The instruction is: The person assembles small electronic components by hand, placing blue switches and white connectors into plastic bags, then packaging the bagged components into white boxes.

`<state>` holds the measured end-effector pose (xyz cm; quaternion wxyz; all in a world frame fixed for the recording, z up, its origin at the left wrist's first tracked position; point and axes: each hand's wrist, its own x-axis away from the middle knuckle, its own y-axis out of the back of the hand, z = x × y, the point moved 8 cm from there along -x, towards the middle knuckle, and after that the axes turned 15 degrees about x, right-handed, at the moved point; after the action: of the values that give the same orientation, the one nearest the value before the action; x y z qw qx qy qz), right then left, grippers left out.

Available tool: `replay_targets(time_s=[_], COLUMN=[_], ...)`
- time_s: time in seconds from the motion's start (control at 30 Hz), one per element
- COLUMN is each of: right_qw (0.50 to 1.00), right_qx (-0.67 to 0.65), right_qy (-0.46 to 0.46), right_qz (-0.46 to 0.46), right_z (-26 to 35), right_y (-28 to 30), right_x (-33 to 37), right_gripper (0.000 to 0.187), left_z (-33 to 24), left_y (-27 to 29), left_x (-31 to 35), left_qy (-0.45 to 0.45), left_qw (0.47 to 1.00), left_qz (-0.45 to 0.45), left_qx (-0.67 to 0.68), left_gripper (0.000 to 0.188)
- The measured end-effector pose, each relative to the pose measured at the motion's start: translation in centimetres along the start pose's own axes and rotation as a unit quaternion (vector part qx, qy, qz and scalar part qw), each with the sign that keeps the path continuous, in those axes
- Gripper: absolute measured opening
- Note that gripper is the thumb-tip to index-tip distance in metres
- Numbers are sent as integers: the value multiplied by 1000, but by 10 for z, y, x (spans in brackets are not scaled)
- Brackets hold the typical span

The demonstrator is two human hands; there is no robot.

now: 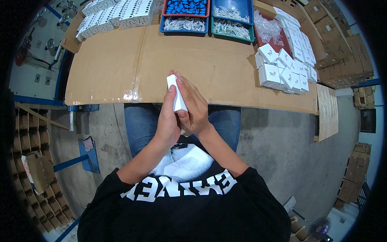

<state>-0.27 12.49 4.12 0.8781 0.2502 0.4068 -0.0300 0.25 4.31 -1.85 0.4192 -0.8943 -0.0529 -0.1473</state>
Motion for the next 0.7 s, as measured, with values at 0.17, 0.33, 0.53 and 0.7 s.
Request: replay_targets(time_s=[0.17, 0.33, 0.53, 0.7], right_qw=[998, 999, 999, 999], right_qx=[28, 13, 13, 0], right_qy=[14, -2, -6, -12], right_qz=[-47, -45, -39, -39], right_z=[-1, -4, -6, -6], right_y=[8, 7, 3, 0], right_x=[7, 11, 13, 13], right_gripper=[71, 72, 73, 73], left_z=[-2, 5, -3, -1], left_y=[-7, -2, -7, -7], left_x=[0, -3, 3, 7], left_qy=[-34, -29, -41, -26], left_qw=[998, 996, 996, 999], left_qz=[45, 56, 45, 29], left_qx=[-36, -55, -64, 12], left_gripper=[72, 71, 70, 68])
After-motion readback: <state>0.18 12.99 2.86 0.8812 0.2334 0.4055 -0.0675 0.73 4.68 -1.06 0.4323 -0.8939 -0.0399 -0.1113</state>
